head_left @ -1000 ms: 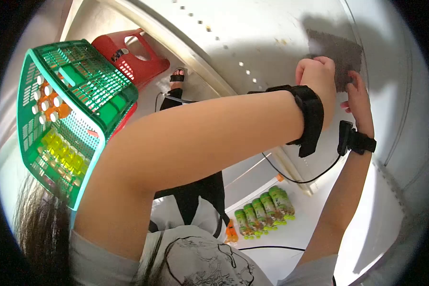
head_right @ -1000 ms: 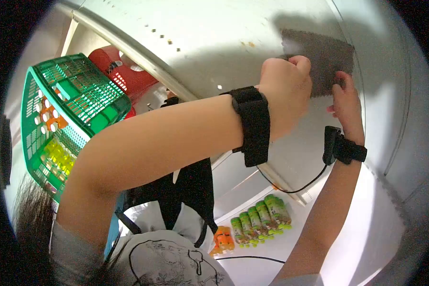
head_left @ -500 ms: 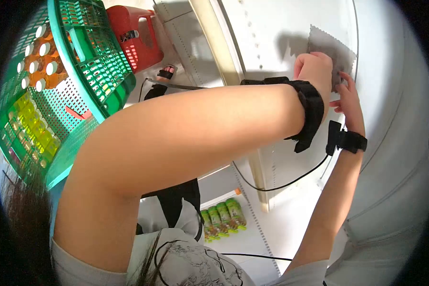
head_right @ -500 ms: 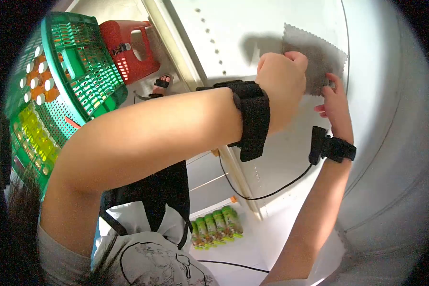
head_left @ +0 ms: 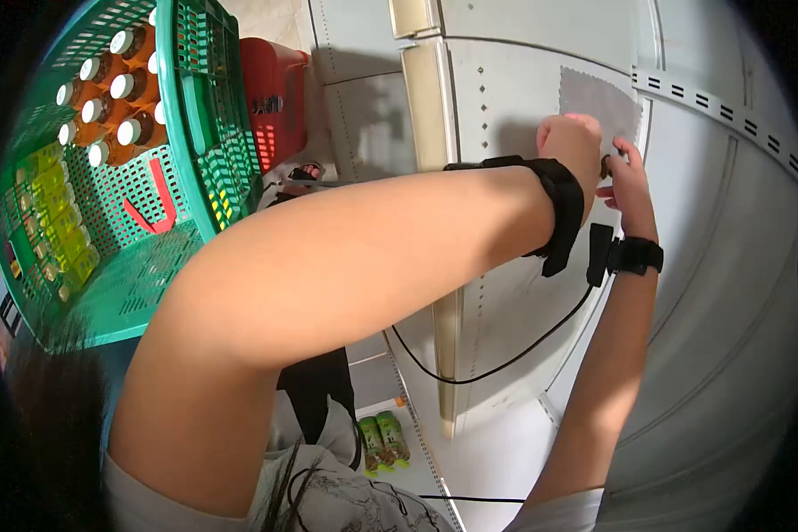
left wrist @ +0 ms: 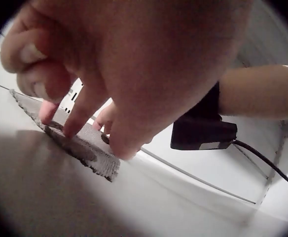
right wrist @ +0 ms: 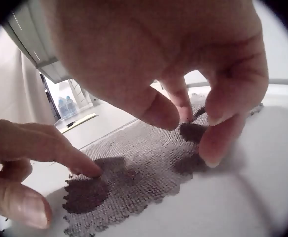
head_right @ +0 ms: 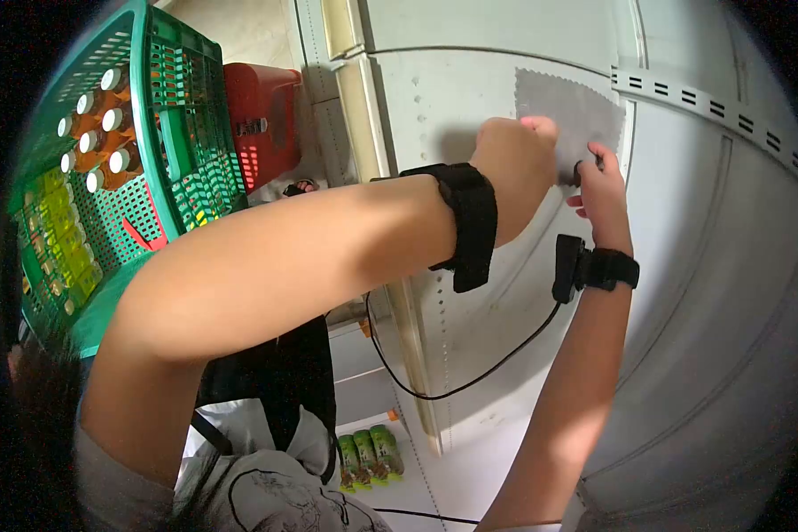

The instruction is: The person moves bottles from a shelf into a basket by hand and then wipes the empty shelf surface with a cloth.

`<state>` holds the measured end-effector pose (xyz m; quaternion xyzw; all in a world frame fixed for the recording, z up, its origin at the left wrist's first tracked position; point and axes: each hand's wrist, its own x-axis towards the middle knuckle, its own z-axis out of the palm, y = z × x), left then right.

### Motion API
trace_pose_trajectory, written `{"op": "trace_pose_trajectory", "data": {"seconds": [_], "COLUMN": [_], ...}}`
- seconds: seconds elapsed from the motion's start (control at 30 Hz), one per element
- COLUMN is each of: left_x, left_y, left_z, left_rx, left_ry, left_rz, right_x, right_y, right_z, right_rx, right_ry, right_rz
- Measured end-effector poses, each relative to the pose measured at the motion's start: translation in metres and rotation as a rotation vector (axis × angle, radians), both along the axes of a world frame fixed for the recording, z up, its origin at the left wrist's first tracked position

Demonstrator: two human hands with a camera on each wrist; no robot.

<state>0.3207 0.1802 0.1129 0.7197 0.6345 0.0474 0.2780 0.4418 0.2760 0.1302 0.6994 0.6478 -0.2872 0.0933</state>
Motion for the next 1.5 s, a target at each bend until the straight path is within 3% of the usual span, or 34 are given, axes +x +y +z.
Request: {"op": "trace_pose_trajectory", "data": {"seconds": [0.23, 0.4, 0.57, 0.67, 0.8, 0.9, 0.97, 1.03, 1.5], "left_x": [-0.007, -0.001, 0.025, 0.044, 0.086, 0.114, 0.136, 0.157, 0.292], "left_y": [0.0, -0.005, -0.029, -0.044, -0.059, -0.066, -0.074, -0.087, -0.162], "left_z": [-0.01, -0.009, -0.007, -0.004, -0.005, -0.002, 0.003, 0.004, -0.001], "left_rx": [0.127, 0.141, 0.217, 0.19, 0.165, 0.182, 0.009, 0.011, 0.075], "left_ry": [0.063, 0.052, 0.0, -0.055, -0.058, -0.111, -0.033, -0.029, -0.084], "left_rz": [0.117, 0.049, 0.023, -0.204, -0.119, -0.253, -0.344, -0.358, -0.483], "right_x": [-0.032, -0.01, 0.035, 0.066, 0.109, 0.145, 0.17, 0.188, 0.333], "right_y": [0.016, 0.006, -0.012, -0.027, -0.048, -0.063, -0.075, -0.09, -0.206], "right_z": [0.001, 0.002, 0.004, 0.007, 0.008, 0.007, 0.003, 0.004, 0.012], "right_rx": [-0.023, -0.025, -0.023, -0.016, -0.048, -0.042, -0.048, -0.039, -0.059], "right_ry": [-0.016, -0.016, -0.088, -0.093, -0.098, -0.095, -0.098, -0.083, -0.091], "right_rz": [0.008, 0.063, 0.096, 0.073, 0.024, -0.012, -0.037, -0.036, -0.431]}}
